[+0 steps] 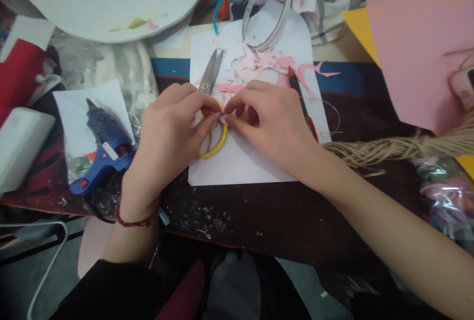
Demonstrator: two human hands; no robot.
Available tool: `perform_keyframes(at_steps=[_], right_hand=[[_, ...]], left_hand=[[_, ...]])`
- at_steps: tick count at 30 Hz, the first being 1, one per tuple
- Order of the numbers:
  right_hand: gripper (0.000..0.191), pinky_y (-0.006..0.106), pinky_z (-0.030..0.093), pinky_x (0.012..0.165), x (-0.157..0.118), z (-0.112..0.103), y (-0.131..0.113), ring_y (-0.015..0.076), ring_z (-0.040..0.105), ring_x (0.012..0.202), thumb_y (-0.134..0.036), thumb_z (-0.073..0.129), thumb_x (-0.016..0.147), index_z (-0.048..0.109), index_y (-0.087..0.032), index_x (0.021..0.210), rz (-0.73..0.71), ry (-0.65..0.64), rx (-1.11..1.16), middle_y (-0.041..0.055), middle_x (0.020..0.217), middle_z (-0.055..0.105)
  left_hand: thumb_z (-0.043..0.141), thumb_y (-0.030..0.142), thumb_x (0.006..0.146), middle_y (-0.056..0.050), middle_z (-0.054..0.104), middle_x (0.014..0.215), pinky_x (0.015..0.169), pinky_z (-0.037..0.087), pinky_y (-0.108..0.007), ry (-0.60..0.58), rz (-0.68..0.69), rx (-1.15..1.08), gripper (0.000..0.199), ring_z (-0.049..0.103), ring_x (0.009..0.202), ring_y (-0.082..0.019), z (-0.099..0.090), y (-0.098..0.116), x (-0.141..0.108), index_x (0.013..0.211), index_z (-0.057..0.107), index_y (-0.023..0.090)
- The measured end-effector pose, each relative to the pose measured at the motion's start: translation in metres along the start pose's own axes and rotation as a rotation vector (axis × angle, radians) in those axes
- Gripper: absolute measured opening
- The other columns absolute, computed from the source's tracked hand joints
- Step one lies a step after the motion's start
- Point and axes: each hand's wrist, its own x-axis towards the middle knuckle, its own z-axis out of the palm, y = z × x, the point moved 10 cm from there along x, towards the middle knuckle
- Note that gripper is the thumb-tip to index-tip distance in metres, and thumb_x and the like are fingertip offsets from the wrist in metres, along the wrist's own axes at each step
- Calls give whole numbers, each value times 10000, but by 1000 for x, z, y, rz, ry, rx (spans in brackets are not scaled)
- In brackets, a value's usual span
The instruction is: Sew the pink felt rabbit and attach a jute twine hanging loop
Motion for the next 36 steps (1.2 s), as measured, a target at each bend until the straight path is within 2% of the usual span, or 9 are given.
perform_keyframes(at_steps=[3,7,10,15,21,28,32,36], right_hand=[[51,309,443,642,3,4,0,138,587,656,-176,754,845,730,-221,844,-10,-2,-9,-10,767,674],[65,310,442,615,5,5,4,136,575,621,-174,762,810,722,-224,801,18,11,43,-21,708,662],[35,316,439,599,6,8,12,147,588,627,-219,754,820,727,-223,798,84,-21,102,-7,706,681],[89,324,438,593,5,9,18,170,611,657,-301,751,832,742,-217,804,133,-41,155,10,697,690],[74,316,424,593,6,9,18,162,604,652,-278,760,816,750,-207,798,138,-40,170,9,691,689],[25,316,419,598,6,8,16,156,599,648,-219,768,795,745,-219,784,131,-30,157,-1,704,696],[75,317,427,584,5,7,15,163,614,655,-287,757,829,740,-225,790,125,-36,164,5,712,704],[110,325,440,591,5,8,17,168,617,660,-329,758,841,744,-226,805,139,-51,175,9,715,706]], left_hand=[[527,235,995,-57,671,930,762,485,-365,61,23,-2,97,603,920,-237,-5,1,-1,939,606,231],[580,192,965,-35,668,936,720,481,-347,93,-44,-30,61,624,875,-204,-10,-6,-2,957,616,241],[612,230,962,-44,672,948,739,480,-368,64,-61,-35,30,628,893,-212,-9,-6,-3,972,640,221],[590,239,983,-56,670,941,773,473,-387,14,-69,-46,70,626,929,-229,-6,-3,-1,957,649,213],[540,253,1015,-68,663,970,782,479,-400,-49,-77,-12,122,620,951,-230,-2,-1,4,973,645,206],[557,238,995,-60,657,951,792,456,-407,0,-14,-12,99,584,961,-244,-5,3,4,921,623,230],[519,212,1002,-52,664,944,785,455,-403,23,0,11,134,587,957,-241,-6,3,3,930,629,241],[609,225,954,-46,677,952,755,463,-405,85,5,11,45,604,917,-237,-11,1,0,970,645,247]])
